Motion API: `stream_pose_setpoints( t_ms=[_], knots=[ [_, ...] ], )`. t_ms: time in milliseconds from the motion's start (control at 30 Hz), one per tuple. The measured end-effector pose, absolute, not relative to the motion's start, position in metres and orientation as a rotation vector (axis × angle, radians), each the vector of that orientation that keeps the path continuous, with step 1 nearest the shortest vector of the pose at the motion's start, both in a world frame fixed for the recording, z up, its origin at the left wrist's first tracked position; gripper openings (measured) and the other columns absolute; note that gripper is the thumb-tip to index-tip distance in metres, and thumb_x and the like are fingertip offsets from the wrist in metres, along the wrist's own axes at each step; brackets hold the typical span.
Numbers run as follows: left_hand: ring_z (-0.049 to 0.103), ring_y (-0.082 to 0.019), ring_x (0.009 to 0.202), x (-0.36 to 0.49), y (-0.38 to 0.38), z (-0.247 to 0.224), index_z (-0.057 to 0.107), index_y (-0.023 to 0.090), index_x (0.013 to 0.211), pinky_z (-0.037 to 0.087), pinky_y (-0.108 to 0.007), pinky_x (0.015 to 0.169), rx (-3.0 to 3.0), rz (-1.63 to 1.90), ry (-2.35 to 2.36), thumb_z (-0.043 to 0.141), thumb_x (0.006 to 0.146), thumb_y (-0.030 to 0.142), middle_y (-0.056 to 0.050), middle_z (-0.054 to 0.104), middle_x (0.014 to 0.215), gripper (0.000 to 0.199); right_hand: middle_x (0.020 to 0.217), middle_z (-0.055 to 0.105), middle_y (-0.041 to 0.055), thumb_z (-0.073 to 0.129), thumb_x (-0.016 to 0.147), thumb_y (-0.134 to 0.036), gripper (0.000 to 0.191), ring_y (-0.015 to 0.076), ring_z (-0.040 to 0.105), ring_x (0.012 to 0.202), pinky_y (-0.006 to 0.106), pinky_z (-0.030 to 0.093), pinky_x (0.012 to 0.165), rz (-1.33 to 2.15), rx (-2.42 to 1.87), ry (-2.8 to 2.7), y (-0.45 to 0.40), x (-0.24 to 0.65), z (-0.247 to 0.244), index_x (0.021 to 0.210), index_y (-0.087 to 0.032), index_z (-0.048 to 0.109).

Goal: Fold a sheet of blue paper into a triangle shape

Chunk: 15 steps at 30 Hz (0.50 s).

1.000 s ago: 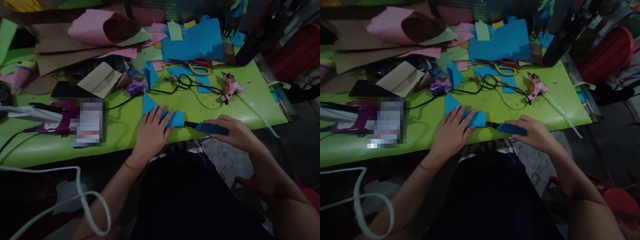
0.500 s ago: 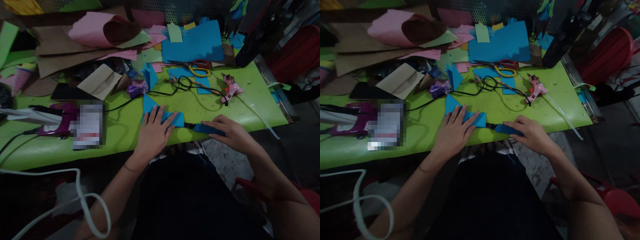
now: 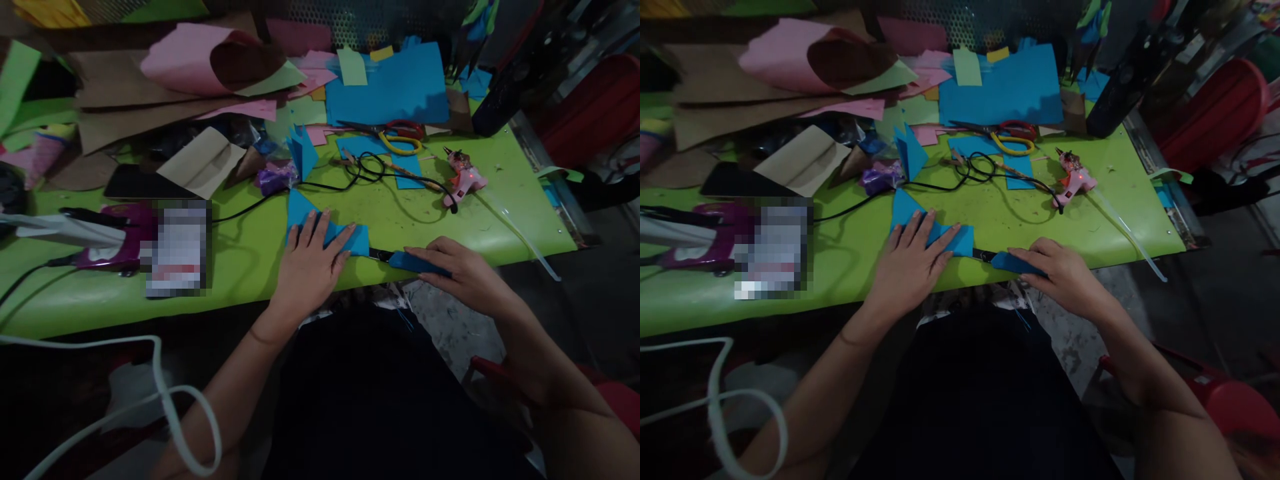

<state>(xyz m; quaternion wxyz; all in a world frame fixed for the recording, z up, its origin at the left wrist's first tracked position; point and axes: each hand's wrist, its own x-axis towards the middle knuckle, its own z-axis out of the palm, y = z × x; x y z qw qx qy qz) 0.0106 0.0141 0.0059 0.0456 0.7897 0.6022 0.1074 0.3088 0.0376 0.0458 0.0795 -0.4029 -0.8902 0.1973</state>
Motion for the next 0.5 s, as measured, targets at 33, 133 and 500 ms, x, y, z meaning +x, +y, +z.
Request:
stream_pose_setpoints(
  t_ms=[33,133,500],
  knots=[
    [0.028,-0.039,0.158,0.011,0.014,0.007,0.045,0.035,0.157,0.03,-0.065,0.122,2.41,0.314,1.841,0.044,0.106,0.039,-0.01,0.034,0.169,0.051,0.11,0.065,0.0131,0.052,0.103,-0.036,0.044,0.0266,0.066,0.097,0.04,0.057,0.081,0.592,-1.21,-2.657,0.037,0.307,0.045,0.145,-0.024,0.059],
    [0.027,-0.039,0.158,0.011,0.014,0.008,0.044,0.035,0.157,0.03,-0.065,0.122,2.413,0.291,1.846,0.043,0.106,0.039,-0.011,0.034,0.169,0.051,0.112,0.065,0.0133,0.051,0.104,-0.035,0.044,0.0265,0.066,0.099,0.04,0.056,0.083,0.572,-1.226,-2.656,0.033,0.299,0.043,0.146,-0.024,0.058],
    [0.027,-0.038,0.158,0.012,0.014,0.004,0.044,0.036,0.157,0.029,-0.065,0.123,2.402,0.325,1.853,0.041,0.107,0.04,-0.01,0.034,0.169,0.051,0.108,0.066,0.0135,0.05,0.104,-0.033,0.042,0.0273,0.068,0.093,0.042,0.058,0.079,0.458,-1.216,-2.628,0.016,0.279,0.035,0.143,-0.019,0.058]
  ],
)
